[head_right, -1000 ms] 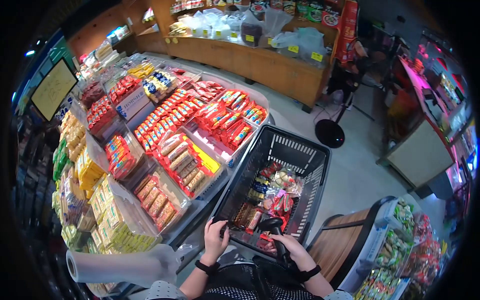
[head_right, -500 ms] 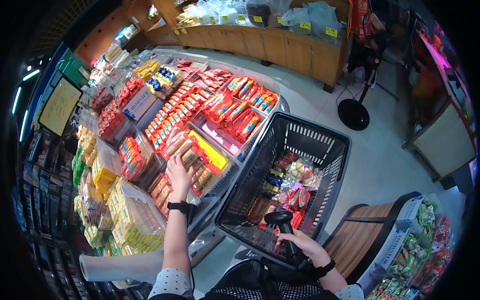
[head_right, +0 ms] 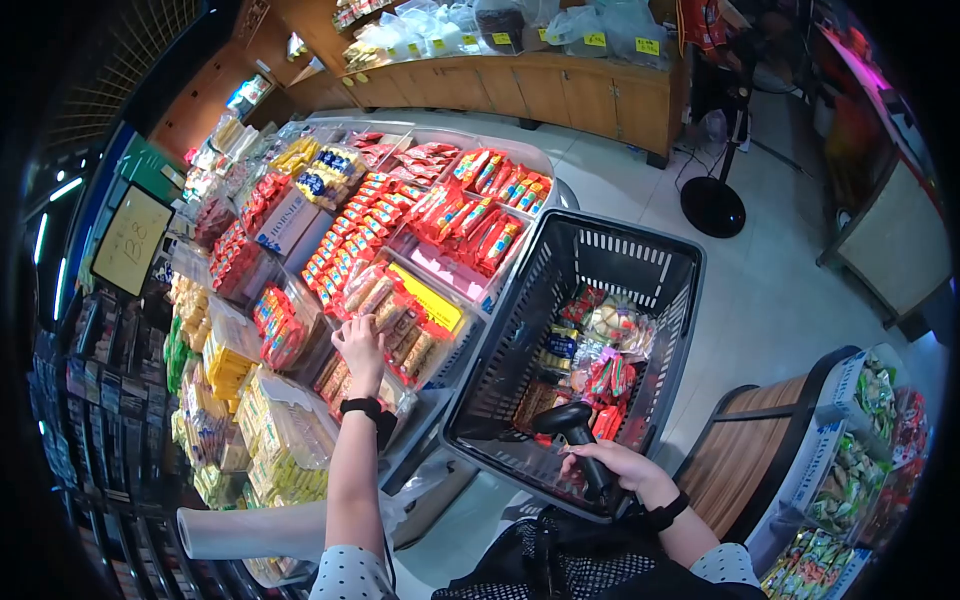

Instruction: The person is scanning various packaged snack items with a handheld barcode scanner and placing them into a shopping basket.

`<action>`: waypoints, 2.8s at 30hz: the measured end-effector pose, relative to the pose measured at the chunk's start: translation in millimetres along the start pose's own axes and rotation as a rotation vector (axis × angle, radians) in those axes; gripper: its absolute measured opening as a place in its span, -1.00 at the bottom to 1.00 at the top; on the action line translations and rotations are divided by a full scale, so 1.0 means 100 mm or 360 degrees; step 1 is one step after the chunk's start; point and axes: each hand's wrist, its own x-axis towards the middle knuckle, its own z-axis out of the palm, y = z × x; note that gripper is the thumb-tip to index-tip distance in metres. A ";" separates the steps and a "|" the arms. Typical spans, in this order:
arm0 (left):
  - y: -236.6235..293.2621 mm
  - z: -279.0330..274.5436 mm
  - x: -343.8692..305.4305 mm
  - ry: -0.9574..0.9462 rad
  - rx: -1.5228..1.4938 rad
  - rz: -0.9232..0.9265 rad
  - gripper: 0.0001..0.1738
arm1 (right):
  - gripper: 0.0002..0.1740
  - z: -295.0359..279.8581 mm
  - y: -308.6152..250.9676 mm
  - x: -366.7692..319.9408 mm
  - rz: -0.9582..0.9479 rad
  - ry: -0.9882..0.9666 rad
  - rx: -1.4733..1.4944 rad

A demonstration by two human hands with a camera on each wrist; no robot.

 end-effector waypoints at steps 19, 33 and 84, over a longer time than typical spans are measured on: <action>0.82 -0.27 -0.12 0.0497 -0.0152 0.0064 -0.55 | -0.61 -0.18 -0.05 0.09 -0.0126 -0.0029 0.0136; 2.58 0.78 -0.98 -0.2348 -0.1228 0.0189 -0.63 | -0.69 -0.42 -0.01 0.10 -0.0371 -0.0020 0.1002; 2.54 0.87 -0.47 -0.1117 -0.2136 -0.0662 -0.69 | -0.70 -0.32 -0.06 0.05 -0.0385 0.0068 0.1154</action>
